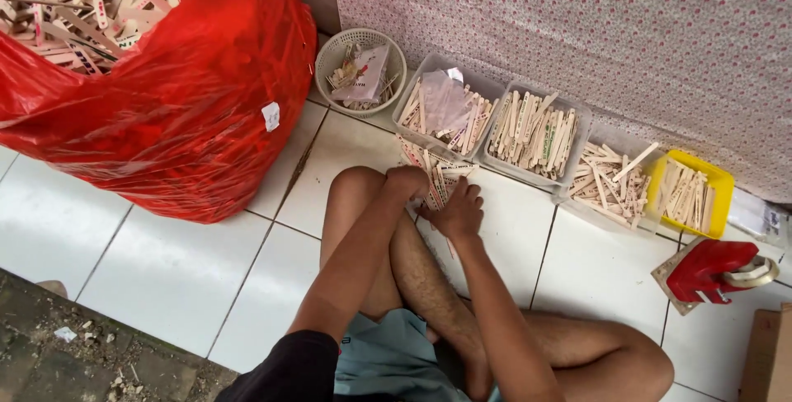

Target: Sorting and bundling wooden sticks into various containers while sitting on the floor.

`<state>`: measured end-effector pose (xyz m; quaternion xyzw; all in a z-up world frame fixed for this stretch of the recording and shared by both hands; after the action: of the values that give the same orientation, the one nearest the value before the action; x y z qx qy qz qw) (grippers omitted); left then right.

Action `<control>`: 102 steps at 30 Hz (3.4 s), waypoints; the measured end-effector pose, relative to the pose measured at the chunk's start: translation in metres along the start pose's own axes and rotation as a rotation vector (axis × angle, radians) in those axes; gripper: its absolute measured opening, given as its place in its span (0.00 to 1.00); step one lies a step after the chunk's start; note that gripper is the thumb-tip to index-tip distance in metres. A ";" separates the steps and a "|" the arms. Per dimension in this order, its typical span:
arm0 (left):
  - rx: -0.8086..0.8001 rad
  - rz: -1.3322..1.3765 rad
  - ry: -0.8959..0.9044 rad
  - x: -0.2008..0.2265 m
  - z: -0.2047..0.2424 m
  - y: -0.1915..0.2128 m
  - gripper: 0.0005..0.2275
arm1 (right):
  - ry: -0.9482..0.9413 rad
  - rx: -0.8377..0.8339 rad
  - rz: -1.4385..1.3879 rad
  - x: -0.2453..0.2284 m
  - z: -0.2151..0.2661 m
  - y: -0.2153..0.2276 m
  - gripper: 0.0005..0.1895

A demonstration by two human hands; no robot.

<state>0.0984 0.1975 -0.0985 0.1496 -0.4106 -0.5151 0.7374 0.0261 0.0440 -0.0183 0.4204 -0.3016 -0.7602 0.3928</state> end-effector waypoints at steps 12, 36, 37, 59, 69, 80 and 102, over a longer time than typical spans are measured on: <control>0.102 0.205 -0.223 0.003 -0.001 0.014 0.18 | 0.218 0.027 0.281 -0.012 -0.031 0.013 0.62; 0.172 0.190 -0.128 -0.025 -0.021 0.013 0.32 | 0.313 -0.112 0.374 0.047 -0.062 -0.052 0.23; 0.157 0.163 -0.128 -0.020 -0.015 0.014 0.32 | 0.315 -0.074 0.376 0.052 -0.062 -0.057 0.23; 0.495 0.774 -1.177 0.152 0.120 -0.045 0.21 | 0.425 0.215 -1.189 0.120 0.013 -0.004 0.09; 0.566 0.608 -1.232 0.164 0.125 -0.065 0.17 | 0.410 0.383 -1.273 0.133 0.014 -0.035 0.09; 0.373 0.751 -1.062 0.157 0.122 -0.075 0.10 | 0.344 0.388 -1.085 0.137 0.023 -0.043 0.08; 0.373 0.085 -1.024 0.149 0.087 -0.033 0.12 | 0.295 0.391 -0.721 0.130 -0.001 -0.056 0.09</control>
<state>0.0312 0.0695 0.0010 -0.0086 -0.8072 -0.4101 0.4245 -0.0359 -0.0382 -0.1149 0.6694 -0.2146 -0.7092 0.0539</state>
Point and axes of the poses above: each hand's wrist, its own z-axis away from the middle knuckle, its own y-axis out of the back of the hand, x = y × z, the point moved 2 cm from there along -z, towards the middle knuckle, and after that the axes turned 14 degrees about -y, right-handed, at the moved point
